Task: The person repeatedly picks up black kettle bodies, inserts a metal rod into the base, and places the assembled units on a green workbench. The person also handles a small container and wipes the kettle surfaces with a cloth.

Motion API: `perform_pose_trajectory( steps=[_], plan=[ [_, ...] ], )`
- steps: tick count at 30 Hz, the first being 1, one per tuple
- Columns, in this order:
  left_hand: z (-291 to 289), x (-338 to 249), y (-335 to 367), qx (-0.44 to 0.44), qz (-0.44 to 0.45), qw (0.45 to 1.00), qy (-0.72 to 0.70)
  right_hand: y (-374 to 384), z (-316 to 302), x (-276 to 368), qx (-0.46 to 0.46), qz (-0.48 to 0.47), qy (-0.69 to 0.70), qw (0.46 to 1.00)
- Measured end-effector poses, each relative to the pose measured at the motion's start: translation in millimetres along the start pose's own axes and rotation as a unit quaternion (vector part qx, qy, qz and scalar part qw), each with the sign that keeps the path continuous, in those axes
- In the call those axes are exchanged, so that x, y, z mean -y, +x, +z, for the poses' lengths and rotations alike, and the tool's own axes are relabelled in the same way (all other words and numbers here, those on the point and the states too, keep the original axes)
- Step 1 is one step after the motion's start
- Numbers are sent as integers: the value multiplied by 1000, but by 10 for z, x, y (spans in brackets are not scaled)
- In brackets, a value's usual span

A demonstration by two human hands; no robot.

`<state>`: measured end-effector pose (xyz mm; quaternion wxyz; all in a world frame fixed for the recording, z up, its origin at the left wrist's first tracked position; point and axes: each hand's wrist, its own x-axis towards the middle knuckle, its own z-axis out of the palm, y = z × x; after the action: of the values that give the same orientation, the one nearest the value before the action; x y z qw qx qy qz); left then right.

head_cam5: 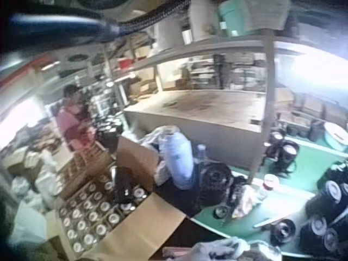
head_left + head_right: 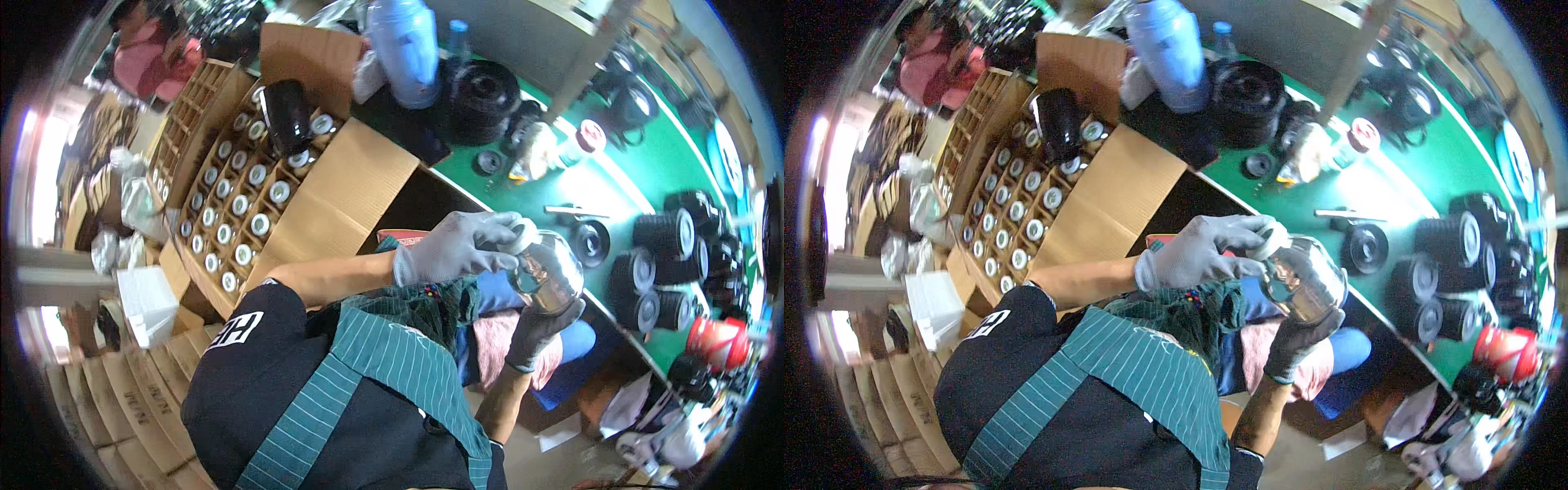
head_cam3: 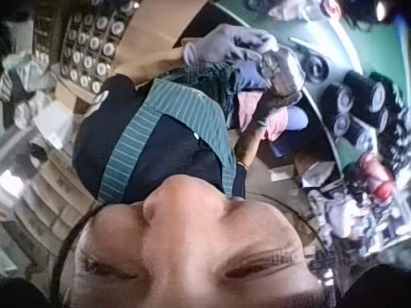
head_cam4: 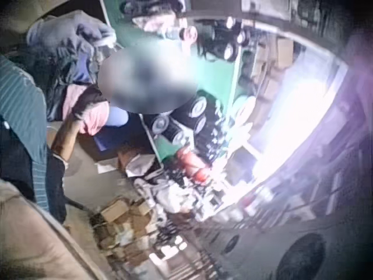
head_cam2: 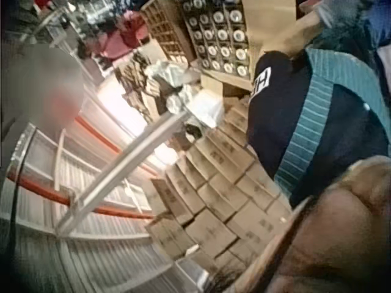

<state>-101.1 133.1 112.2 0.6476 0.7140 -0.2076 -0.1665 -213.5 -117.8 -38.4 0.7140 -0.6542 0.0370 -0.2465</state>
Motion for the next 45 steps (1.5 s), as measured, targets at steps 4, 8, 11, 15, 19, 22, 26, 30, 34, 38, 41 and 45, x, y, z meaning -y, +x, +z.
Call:
perform_pose_trajectory(
  steps=[4,8,11,15,19,22,26,30,34,38,41,45],
  plan=[
    [-379,113,-313,-107,-101,985,-88,429,874,619,5,223,177,959],
    [-962,460,-670,-174,-94,970,-143,654,1272,306,109,273,83,952],
    [-1279,754,-995,-204,-76,907,-360,718,1736,520,218,337,159,902],
    [-1637,1253,-1215,-190,115,802,-554,658,1658,293,283,362,157,874],
    [-2482,1238,-1509,-415,198,715,-527,637,1237,106,231,380,108,889],
    [-3555,1735,-2203,-568,228,650,-450,542,940,39,212,384,130,889],
    [-4376,2508,-2898,-729,30,683,-27,395,812,43,186,395,130,890],
    [-4848,2701,-3581,-573,-277,624,454,255,807,-57,198,398,188,876],
    [-4403,2586,-2523,-542,-126,749,361,247,579,-88,153,380,127,903],
    [-3583,1635,-2348,-530,-18,839,121,171,614,-78,183,382,134,896],
    [-3937,1965,-2650,-680,-109,702,-181,122,597,-35,172,384,176,890],
    [-4418,2293,-2878,-696,-146,677,-191,-4,587,-69,145,382,241,880]
  ],
)
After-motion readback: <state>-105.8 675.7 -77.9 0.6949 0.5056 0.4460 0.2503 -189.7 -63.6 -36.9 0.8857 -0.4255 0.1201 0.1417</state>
